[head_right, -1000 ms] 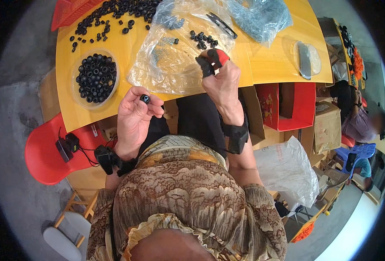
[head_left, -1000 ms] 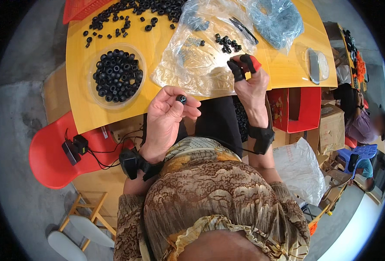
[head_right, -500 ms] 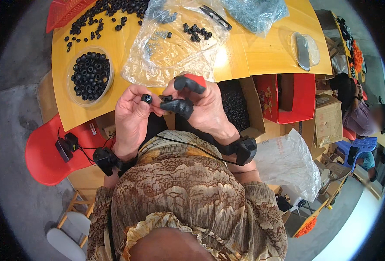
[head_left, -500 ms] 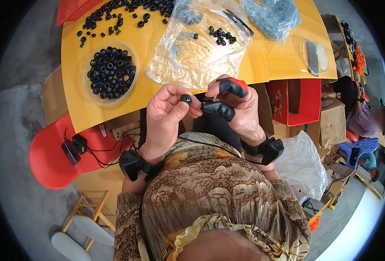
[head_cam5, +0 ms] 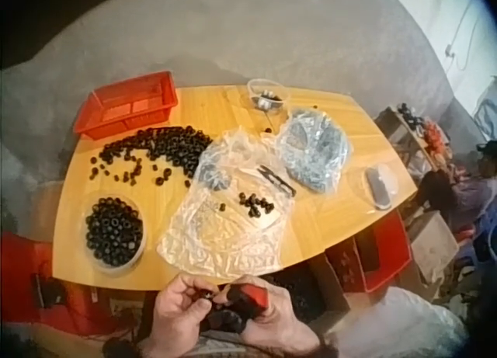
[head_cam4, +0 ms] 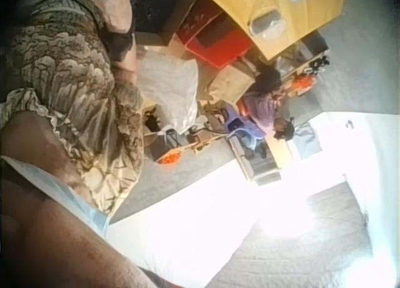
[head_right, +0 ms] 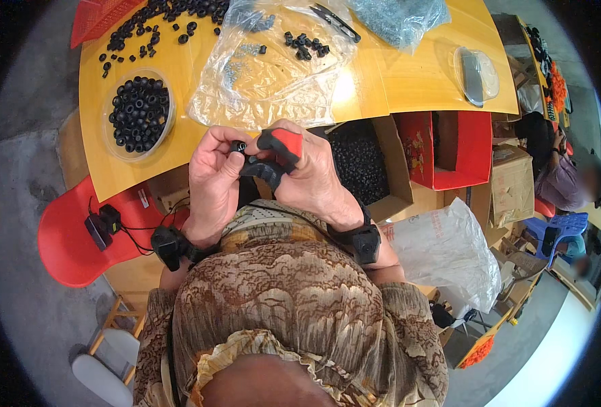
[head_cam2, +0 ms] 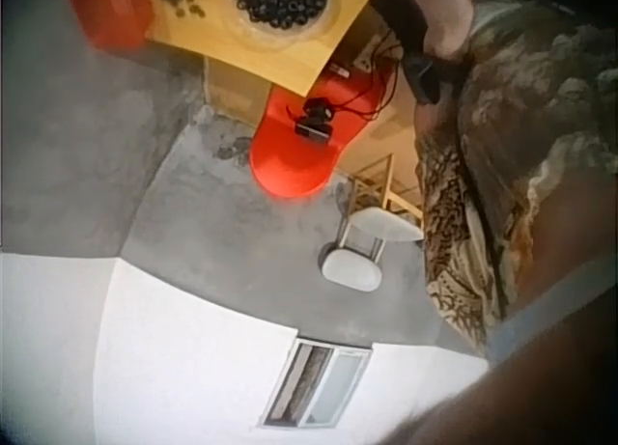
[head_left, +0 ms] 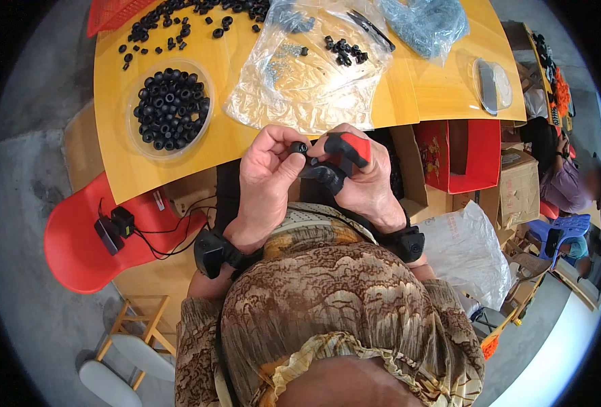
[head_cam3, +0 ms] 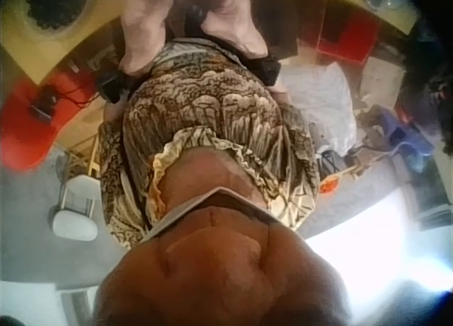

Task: The person assembles small black plastic components by hand.

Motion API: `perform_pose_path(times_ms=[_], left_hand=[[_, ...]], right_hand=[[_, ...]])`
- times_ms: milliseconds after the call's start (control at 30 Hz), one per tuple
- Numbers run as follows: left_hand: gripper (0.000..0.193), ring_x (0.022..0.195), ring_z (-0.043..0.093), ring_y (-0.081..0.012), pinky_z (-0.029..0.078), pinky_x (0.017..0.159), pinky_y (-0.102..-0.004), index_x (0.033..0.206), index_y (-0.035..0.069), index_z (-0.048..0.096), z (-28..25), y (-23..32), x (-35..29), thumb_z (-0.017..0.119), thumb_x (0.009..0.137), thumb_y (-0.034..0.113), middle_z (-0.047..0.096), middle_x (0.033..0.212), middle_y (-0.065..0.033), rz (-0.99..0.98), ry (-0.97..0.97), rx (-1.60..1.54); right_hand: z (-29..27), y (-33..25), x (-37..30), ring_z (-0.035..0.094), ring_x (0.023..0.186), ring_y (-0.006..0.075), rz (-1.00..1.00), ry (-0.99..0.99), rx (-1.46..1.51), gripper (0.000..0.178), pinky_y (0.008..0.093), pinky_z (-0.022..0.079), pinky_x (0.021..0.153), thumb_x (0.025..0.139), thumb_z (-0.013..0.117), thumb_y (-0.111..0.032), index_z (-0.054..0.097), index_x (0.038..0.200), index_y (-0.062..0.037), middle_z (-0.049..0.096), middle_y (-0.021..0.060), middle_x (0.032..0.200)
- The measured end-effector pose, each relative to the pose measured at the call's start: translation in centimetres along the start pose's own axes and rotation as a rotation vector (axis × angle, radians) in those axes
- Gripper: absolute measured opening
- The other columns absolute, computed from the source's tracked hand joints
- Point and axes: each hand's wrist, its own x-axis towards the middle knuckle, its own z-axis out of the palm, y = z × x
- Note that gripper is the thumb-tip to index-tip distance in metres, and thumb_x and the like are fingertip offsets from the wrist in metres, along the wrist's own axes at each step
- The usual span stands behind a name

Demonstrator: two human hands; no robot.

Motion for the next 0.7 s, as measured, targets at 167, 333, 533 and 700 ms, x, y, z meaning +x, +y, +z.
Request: perform_pose_path(times_ms=[167,333,533,700], left_hand=[[0.018,0.079,0.05,-0.0068,0.041,0.075,-0.0189,0.096,0.001,0.048,0.13,-0.15,-0.19,0.051,0.08,-0.007,0.052,0.089,-0.0027,0.009,0.008,-0.054],[0.018,0.079,0.049,-0.0069,0.041,0.074,-0.0192,0.094,0.001,0.048,-0.04,-0.28,-0.21,0.052,0.079,-0.008,0.052,0.087,-0.0022,0.039,0.052,-0.048],[0.016,0.079,0.049,-0.0074,0.04,0.076,-0.0205,0.093,0.001,0.047,0.56,-0.23,-0.55,0.052,0.08,-0.008,0.052,0.086,-0.0031,0.063,0.072,-0.051],[0.01,0.079,0.051,-0.0084,0.041,0.075,-0.0216,0.095,0.001,0.047,0.7,-0.59,-0.71,0.049,0.086,0.0,0.054,0.088,-0.0047,-0.05,0.092,-0.192]], right_hand=[[0.4,0.47,-0.39,0.056,0.067,0.0138,-0.086,0.094,-0.127,0.019,0.0237,0.046,0.061,0.065,0.07,0.001,0.06,0.081,-0.0024,0.058,0.0043,0.076],[0.19,0.06,-0.32,0.058,0.069,0.0172,-0.128,0.058,-0.191,0.019,0.0253,0.047,0.061,0.064,0.069,0.0,0.062,0.082,-0.0031,0.059,0.0063,0.077],[0.55,-0.02,-0.83,0.059,0.07,0.0201,-0.174,0.039,-0.177,0.021,0.0266,0.047,0.06,0.063,0.069,0.001,0.063,0.083,-0.0042,0.059,0.0077,0.078],[0.74,0.14,-1.08,0.059,0.068,0.0215,-0.166,0.094,-0.189,0.021,0.0268,0.047,0.058,0.062,0.07,0.001,0.062,0.081,-0.0034,0.058,0.0084,0.077]])
